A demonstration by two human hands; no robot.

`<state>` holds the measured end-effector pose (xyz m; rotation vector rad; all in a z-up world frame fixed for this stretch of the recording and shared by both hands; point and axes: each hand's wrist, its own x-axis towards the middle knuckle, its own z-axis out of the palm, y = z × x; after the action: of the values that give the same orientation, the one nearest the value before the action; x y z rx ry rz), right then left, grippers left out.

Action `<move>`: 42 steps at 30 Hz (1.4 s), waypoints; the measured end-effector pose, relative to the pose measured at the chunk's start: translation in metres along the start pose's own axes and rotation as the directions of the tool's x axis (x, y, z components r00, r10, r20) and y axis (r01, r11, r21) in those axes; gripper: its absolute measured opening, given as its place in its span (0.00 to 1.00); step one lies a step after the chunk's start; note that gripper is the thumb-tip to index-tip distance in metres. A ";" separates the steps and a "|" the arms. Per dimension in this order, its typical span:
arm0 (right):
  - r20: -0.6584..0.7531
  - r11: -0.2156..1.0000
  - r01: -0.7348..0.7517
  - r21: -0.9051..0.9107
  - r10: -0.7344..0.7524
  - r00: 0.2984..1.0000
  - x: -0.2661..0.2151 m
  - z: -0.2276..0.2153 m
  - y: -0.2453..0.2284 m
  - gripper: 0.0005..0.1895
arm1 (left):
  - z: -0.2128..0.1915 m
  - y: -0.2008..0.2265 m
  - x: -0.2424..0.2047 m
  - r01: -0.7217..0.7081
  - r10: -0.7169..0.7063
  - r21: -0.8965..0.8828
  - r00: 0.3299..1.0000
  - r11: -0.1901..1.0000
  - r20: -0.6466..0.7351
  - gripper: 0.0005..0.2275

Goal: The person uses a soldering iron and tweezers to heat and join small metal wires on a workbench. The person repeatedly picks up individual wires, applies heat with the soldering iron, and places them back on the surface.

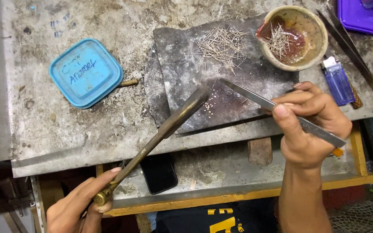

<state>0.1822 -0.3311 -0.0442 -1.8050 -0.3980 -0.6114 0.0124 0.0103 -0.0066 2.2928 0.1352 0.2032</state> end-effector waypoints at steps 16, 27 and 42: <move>0.004 0.999 0.004 -0.047 -0.004 1.000 -0.006 0.006 -0.004 0.13 | 0.002 -0.003 0.002 -0.024 0.023 0.010 0.999 1.000 0.047 0.19; 0.021 0.998 0.012 -0.060 -0.011 1.000 -0.007 0.006 -0.005 0.15 | 0.003 -0.001 0.000 0.020 -0.021 0.026 0.999 0.999 0.043 0.18; 0.033 0.998 0.015 -0.059 -0.013 0.999 -0.007 0.006 -0.004 0.15 | 0.005 0.001 0.001 0.068 -0.070 0.033 0.996 0.997 0.056 0.19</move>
<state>0.1757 -0.3242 -0.0469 -1.8722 -0.4184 -0.6100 0.0142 0.0060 -0.0093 2.3179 0.1893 0.1006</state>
